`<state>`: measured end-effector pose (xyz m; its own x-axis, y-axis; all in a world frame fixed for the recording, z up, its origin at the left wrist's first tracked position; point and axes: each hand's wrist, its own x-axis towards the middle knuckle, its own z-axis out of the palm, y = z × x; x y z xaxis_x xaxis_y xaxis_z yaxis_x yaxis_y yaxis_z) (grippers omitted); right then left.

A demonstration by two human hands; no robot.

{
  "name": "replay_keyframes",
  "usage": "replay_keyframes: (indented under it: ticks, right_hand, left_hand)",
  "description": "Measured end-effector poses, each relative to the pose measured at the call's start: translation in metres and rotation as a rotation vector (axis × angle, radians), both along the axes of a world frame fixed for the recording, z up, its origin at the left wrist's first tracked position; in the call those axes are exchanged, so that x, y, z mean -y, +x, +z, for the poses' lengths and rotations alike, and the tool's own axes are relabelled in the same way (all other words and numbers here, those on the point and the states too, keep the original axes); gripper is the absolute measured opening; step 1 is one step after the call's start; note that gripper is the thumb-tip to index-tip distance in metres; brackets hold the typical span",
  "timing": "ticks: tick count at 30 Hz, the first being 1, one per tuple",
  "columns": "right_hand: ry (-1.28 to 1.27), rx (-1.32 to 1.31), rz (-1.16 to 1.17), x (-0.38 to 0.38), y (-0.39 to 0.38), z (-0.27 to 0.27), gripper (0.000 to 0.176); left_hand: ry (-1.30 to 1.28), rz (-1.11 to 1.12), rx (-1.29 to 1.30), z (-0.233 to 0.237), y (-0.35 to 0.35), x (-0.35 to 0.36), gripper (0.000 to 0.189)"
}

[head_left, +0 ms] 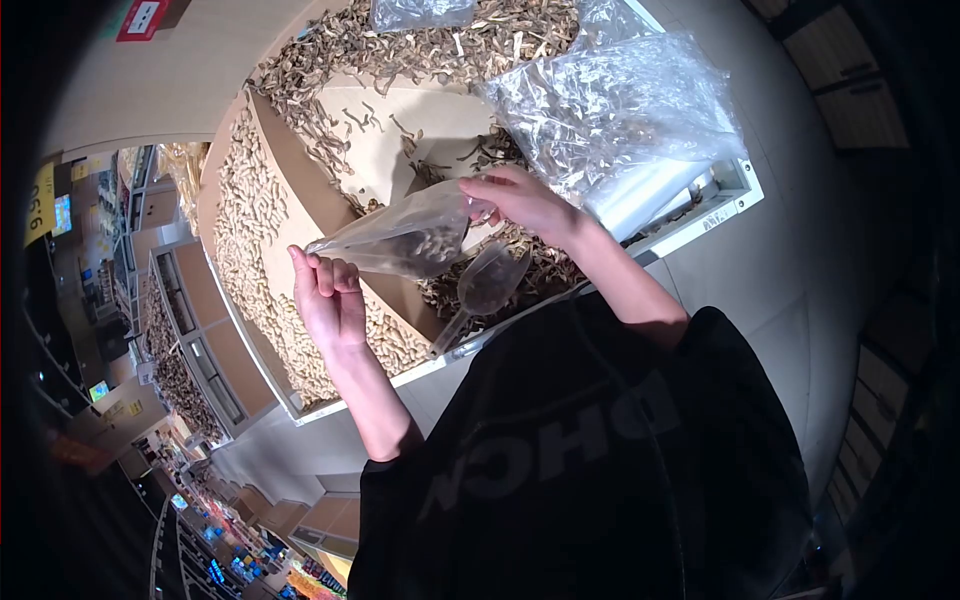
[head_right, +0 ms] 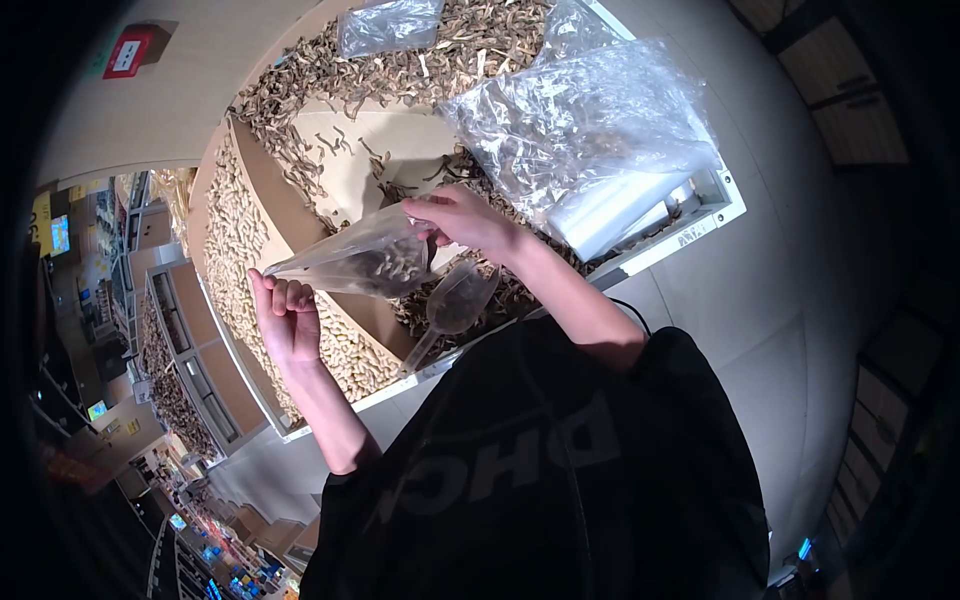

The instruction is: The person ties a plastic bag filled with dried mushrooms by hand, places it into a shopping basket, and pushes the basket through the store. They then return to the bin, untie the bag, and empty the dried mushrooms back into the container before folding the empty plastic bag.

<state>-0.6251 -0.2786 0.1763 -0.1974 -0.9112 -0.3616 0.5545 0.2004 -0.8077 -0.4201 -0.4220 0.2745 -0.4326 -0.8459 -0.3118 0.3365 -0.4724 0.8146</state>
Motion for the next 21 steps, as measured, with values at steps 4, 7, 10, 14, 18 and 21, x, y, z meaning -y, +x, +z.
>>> replay_keyframes:
  ticks: [4, 7, 10, 14, 18, 21]
  right_hand:
    - [-0.106, -0.042, -0.056, 0.013, -0.011, 0.032, 0.034]
    - [-0.151, -0.114, -0.055, 0.025, -0.017, 0.032, 0.032]
    - [-0.198, -0.191, -0.077, 0.028, -0.02, 0.044, 0.031]
    - [-0.281, -0.349, -0.155, 0.027, -0.025, 0.056, 0.03]
    - [-0.356, -0.525, -0.161, 0.018, -0.026, 0.079, 0.032]
    - [-0.268, -0.539, -0.253, 0.015, -0.029, 0.097, 0.033]
  left_hand:
    - [-0.032, 0.013, -0.108, 0.016, 0.006, 0.009, 0.039]
    - [-0.043, 0.017, -0.107, 0.022, 0.005, 0.015, 0.04]
    - [-0.067, -0.056, -0.155, 0.027, 0.009, 0.02, 0.04]
    - [-0.274, 0.071, 0.292, 0.033, -0.002, 0.02, 0.046]
    - [-0.33, 0.0, 0.137, 0.058, -0.001, 0.006, 0.056]
    - [-0.318, 0.086, 0.192, 0.066, -0.017, 0.003, 0.057]
